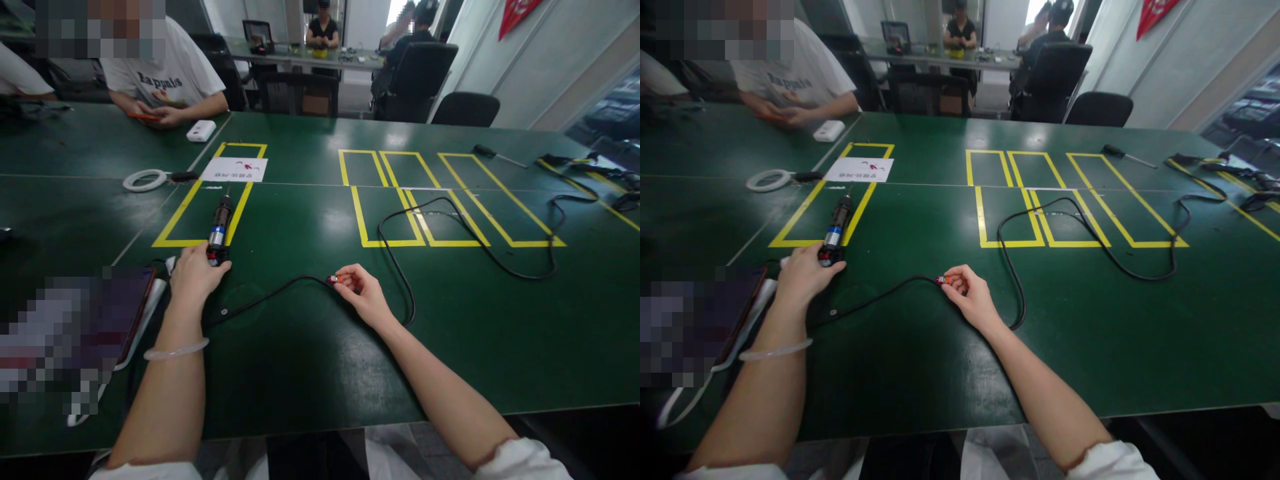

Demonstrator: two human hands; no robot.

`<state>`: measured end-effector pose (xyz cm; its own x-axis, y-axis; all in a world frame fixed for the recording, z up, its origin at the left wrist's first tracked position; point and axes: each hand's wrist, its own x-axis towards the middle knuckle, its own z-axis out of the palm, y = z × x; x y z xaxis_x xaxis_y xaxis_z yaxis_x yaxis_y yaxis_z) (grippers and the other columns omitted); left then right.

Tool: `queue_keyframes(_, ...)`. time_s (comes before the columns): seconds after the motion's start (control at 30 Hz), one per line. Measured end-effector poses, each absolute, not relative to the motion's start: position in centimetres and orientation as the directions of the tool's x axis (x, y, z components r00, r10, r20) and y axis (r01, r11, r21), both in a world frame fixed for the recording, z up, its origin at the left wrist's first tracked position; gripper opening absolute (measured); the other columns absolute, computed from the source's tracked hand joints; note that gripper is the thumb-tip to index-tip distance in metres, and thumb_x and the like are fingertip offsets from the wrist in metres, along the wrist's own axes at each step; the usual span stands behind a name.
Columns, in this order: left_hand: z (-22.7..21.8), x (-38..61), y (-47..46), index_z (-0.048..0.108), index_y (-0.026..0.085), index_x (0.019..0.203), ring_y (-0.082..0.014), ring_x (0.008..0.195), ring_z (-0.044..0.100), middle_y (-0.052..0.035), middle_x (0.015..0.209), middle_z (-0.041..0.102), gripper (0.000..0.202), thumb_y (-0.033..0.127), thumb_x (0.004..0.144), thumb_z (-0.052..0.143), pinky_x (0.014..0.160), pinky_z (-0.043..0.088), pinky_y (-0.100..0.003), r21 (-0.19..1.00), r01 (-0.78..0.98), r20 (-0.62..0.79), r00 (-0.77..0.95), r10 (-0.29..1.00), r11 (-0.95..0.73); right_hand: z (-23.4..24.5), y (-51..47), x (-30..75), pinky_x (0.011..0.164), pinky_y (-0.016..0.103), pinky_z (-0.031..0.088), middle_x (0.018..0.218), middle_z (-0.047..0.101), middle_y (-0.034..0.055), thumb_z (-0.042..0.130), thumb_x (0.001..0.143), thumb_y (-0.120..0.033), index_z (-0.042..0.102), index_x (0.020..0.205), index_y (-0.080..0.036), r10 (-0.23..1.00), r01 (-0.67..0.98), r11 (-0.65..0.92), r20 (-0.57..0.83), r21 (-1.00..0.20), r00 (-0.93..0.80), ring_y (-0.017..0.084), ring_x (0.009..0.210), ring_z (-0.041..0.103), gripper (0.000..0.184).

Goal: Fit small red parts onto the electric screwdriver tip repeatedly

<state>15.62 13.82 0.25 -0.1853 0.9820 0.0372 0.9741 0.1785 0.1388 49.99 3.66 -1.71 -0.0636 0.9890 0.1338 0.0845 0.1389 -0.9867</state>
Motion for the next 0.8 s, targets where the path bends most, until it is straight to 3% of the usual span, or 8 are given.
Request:
queue_keyframes(0.13, 0.6, 18.9, 12.4, 0.050, 0.016, 0.132, -0.0348, 0.110, 0.058, -0.0177, 0.130, 0.052, 0.063, 0.052, 0.080, 0.057, 0.086, 0.050, -0.045, 0.163, 0.983, 0.089, -0.101, 0.991, 0.085, -1.6, 3.7, 50.0, 0.060, 0.026, 0.044, 0.082, 0.061, 0.0014, 0.066, 0.083, -0.028, 0.060, 0.100, -0.020, 0.988, 0.103, 0.150, 0.144, -0.983, -0.064, 0.013, 0.069, 0.054, 0.020)
queue_keyframes(0.27, 1.1, 23.2, 10.5, 0.050, 0.015, 0.132, -0.0326, 0.102, 0.061, -0.0167, 0.124, 0.054, 0.063, 0.051, 0.081, 0.055, 0.078, 0.052, -0.041, 0.150, 0.988, 0.055, 0.014, 0.998, -0.022, -1.5, 3.7, 50.1, 0.060, 0.026, 0.045, 0.086, 0.060, 0.0024, 0.066, 0.083, -0.028, 0.061, 0.099, -0.020, 0.983, 0.159, 0.181, 0.175, -0.970, -0.054, 0.014, 0.071, 0.055, 0.018)
queue_keyframes(0.43, 1.3, 29.1, 7.5, 0.035, 0.023, 0.145, -0.0271, 0.100, 0.062, -0.0123, 0.122, 0.053, 0.069, 0.045, 0.083, 0.057, 0.075, 0.050, -0.034, 0.154, 0.969, 0.062, 0.186, 0.981, -0.193, -1.6, 3.8, 50.3, 0.059, 0.026, 0.043, 0.079, 0.055, -0.0002, 0.064, 0.082, -0.025, 0.062, 0.096, -0.020, 0.978, 0.306, 0.208, 0.205, -0.929, -0.042, 0.012, 0.063, 0.049, 0.015)
queue_keyframes(0.57, 1.2, 32.4, 5.5, 0.035, 0.024, 0.145, -0.0274, 0.101, 0.059, -0.0118, 0.118, 0.054, 0.069, 0.039, 0.082, 0.059, 0.080, 0.048, -0.036, 0.140, 0.946, 0.100, 0.281, 0.954, -0.294, -1.8, 4.0, 50.6, 0.055, 0.024, 0.038, 0.064, 0.048, -0.0052, 0.062, 0.080, -0.021, 0.057, 0.090, -0.019, 0.989, 0.368, 0.150, 0.139, -0.918, -0.055, 0.011, 0.055, 0.045, 0.011)
queue_keyframes(0.8, 0.5, 33.3, 4.7, 0.036, 0.018, 0.145, -0.0271, 0.103, 0.057, -0.0138, 0.125, 0.051, 0.068, 0.035, 0.083, 0.057, 0.081, 0.048, -0.036, 0.192, 0.922, 0.144, 0.313, 0.939, -0.336, -2.3, 4.2, 50.6, 0.054, 0.023, 0.037, 0.063, 0.052, -0.0059, 0.060, 0.079, -0.020, 0.056, 0.088, -0.020, 0.991, 0.410, 0.131, 0.104, -0.903, -0.088, 0.011, 0.054, 0.047, 0.010)
